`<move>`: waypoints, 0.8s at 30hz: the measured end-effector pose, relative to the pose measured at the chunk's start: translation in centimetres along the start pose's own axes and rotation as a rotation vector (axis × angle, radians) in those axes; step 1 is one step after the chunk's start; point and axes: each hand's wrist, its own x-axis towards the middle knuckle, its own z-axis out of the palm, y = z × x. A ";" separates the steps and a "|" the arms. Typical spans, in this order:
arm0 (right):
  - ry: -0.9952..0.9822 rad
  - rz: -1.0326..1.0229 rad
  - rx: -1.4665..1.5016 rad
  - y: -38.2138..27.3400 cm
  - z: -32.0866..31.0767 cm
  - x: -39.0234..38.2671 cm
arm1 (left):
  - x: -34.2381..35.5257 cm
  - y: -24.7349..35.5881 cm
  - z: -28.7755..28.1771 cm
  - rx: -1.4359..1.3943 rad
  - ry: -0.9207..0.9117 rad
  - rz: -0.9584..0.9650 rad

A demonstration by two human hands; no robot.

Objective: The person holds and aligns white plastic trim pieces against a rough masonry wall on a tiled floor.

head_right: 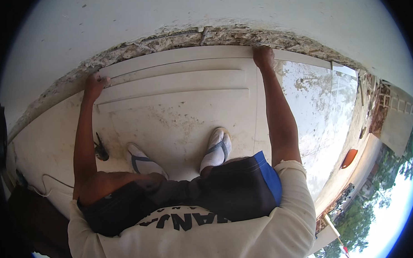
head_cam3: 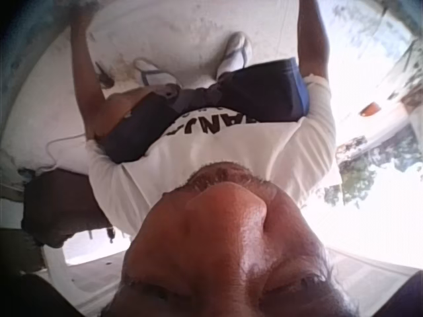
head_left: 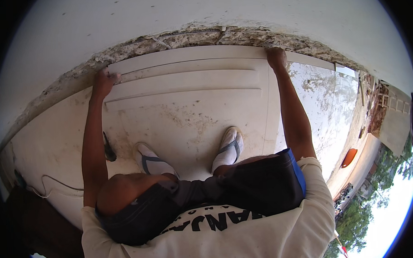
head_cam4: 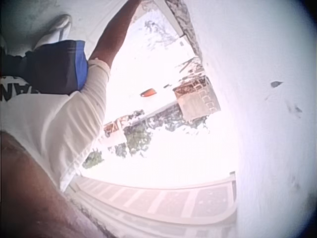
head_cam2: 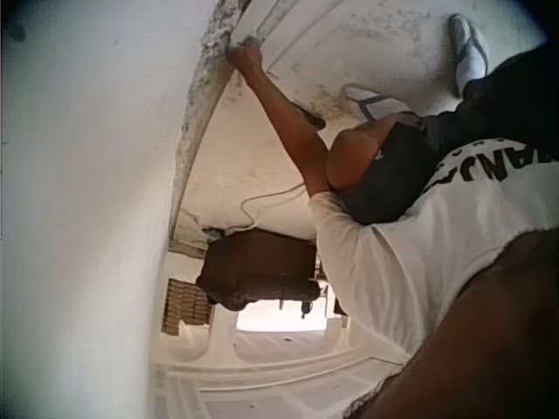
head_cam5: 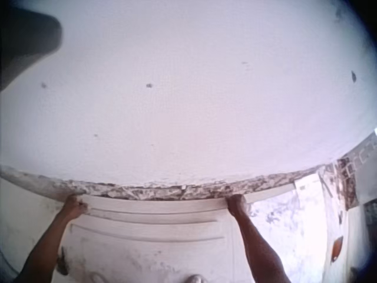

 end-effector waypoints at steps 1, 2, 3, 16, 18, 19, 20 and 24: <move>0.005 0.027 0.015 -0.2 0.1 -0.1 | -0.2 0.0 0.0 -0.025 0.014 0.011; 0.010 0.054 0.029 -0.4 0.1 -0.1 | -0.4 0.1 0.1 -0.051 0.029 0.022; 0.017 0.083 0.042 -0.3 0.1 -0.1 | -0.4 0.1 0.2 -0.078 0.043 0.036; -0.021 0.072 0.056 0.0 -0.5 0.0 | 0.8 -0.4 -0.5 0.115 -0.037 0.029; -0.015 0.053 0.052 0.1 -0.7 -0.2 | 0.8 0.1 -0.7 0.120 -0.072 -0.030; -0.039 0.029 0.027 0.3 -0.8 -0.1 | 0.8 0.0 -0.6 0.102 -0.059 -0.034; -0.063 0.006 0.002 0.6 -0.9 0.2 | 1.0 -0.2 -0.3 0.084 -0.046 -0.038; -0.248 -0.026 0.071 -0.5 -2.7 0.7 | 1.2 -2.3 -0.2 0.051 -0.004 -0.035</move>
